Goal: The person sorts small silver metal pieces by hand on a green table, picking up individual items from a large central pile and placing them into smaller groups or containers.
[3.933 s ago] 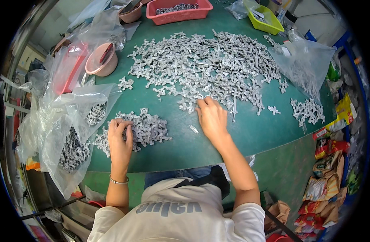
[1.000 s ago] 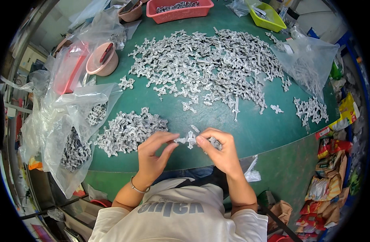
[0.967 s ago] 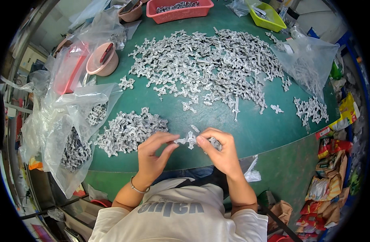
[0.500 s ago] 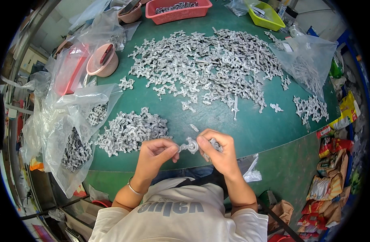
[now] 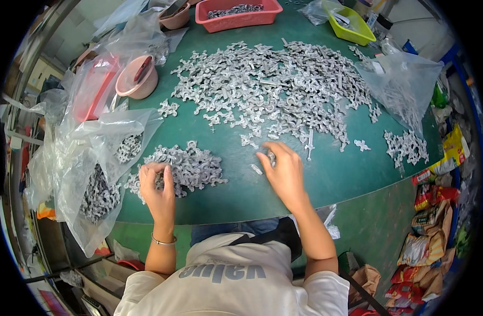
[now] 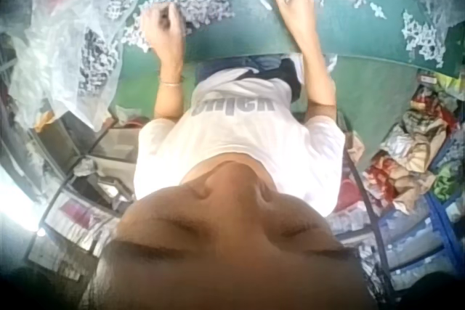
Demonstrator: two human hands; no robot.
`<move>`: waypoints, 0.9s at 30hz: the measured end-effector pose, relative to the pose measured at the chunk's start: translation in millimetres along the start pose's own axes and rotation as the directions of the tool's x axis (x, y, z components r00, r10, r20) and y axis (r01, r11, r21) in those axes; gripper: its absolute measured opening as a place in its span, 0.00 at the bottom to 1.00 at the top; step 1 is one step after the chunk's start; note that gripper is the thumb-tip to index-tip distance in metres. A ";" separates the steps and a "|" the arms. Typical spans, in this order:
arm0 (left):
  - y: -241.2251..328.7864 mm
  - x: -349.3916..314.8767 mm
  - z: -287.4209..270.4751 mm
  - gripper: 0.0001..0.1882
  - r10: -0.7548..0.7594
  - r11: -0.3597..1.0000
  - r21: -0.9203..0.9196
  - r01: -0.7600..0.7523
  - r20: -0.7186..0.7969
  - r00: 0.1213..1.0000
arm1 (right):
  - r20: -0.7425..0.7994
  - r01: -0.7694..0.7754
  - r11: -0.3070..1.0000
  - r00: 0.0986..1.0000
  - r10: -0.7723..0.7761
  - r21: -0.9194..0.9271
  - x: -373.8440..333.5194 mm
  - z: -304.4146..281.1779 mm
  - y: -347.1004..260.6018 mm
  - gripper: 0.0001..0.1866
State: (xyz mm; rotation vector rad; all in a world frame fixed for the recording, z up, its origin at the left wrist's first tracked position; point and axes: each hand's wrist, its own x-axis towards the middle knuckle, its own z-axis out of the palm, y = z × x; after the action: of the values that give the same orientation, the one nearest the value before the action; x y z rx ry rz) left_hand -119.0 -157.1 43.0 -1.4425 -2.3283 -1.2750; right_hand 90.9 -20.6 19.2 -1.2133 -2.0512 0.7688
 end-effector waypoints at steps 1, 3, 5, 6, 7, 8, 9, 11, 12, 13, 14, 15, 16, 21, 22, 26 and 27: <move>-7.1 -1.3 0.1 0.07 -0.009 0.995 0.097 0.006 0.027 1.000 | 0.003 0.066 0.992 0.998 -0.066 -0.109 4.0 5.4 0.7 0.10; -10.6 -4.1 0.1 0.11 -0.007 0.992 0.126 0.003 0.028 1.000 | 0.076 0.054 0.963 0.996 -0.035 -0.265 10.1 13.0 -5.4 0.09; -10.9 -5.7 -0.2 0.13 -0.001 0.991 0.131 -0.002 0.022 1.000 | 0.105 0.078 0.915 0.994 -0.039 -0.396 15.2 24.0 -0.5 0.07; -10.3 -6.1 0.2 0.14 0.004 0.992 0.123 -0.005 0.014 1.000 | 0.101 0.108 0.909 0.992 -0.073 -0.403 15.5 24.3 -0.3 0.06; -10.5 -7.0 0.7 0.15 0.005 0.993 0.118 -0.006 0.006 1.000 | 0.085 0.110 0.911 0.993 -0.083 -0.397 15.2 25.5 0.7 0.06; -8.3 -6.8 0.7 0.14 -0.004 0.994 0.107 0.004 0.003 1.000 | 0.069 0.112 0.913 0.993 -0.092 -0.392 14.4 25.6 2.5 0.06; -3.8 -5.9 -0.2 0.14 -0.012 0.995 0.095 0.012 0.000 1.000 | 0.051 0.113 0.915 0.994 -0.101 -0.387 13.5 25.0 4.2 0.06; 2.2 -5.9 0.7 0.13 -0.008 0.998 0.068 0.008 0.006 1.000 | -0.009 0.084 0.940 0.996 -0.092 -0.332 10.3 21.3 5.8 0.05; 4.2 -6.2 1.9 0.13 0.004 0.999 0.053 -0.005 0.013 1.000 | -0.039 0.069 0.950 0.996 -0.085 -0.304 9.0 18.6 6.9 0.04; 6.5 -5.8 2.1 0.13 0.019 0.999 0.041 -0.020 0.018 1.000 | -0.059 0.053 0.978 0.996 -0.066 -0.203 8.8 15.2 8.0 0.04; 8.6 -5.3 2.7 0.13 0.027 0.999 0.039 -0.029 0.028 0.999 | -0.076 0.037 0.994 0.996 -0.045 -0.099 8.7 11.2 9.7 0.03; 10.5 -4.9 3.4 0.13 0.036 0.999 0.037 -0.037 0.037 0.999 | -0.090 0.023 1.000 0.996 -0.022 0.006 8.1 7.2 11.2 0.03; 11.6 -4.7 4.0 0.13 0.044 0.998 0.038 -0.046 0.045 0.998 | -0.072 -0.036 0.992 0.996 0.046 0.124 5.7 4.5 10.7 0.04; 28.7 -5.5 6.5 0.20 0.100 0.958 -0.287 -0.032 0.228 0.969 | 0.274 -0.393 0.729 0.919 0.285 0.560 -13.3 -21.1 -12.8 0.07; 39.3 -2.7 5.4 0.21 0.096 0.919 -0.394 0.032 0.301 0.949 | 0.334 -0.421 0.686 0.904 0.266 0.593 -16.8 -24.6 -16.6 0.07; 56.9 3.4 8.1 0.24 0.150 0.768 -0.610 0.192 0.463 0.874 | 0.442 -0.415 0.656 0.886 0.136 0.630 -26.3 -33.0 -25.8 0.06; 59.8 5.2 8.4 0.23 0.159 0.734 -0.642 0.223 0.482 0.862 | 0.451 -0.391 0.671 0.888 0.093 0.630 -27.0 -35.1 -27.5 0.06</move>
State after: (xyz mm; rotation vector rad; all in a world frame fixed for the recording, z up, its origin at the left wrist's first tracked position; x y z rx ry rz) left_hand -72.2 -136.2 75.6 -2.1980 -2.2531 -2.1516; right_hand 113.0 -50.2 55.9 -0.9180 -1.5718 1.8635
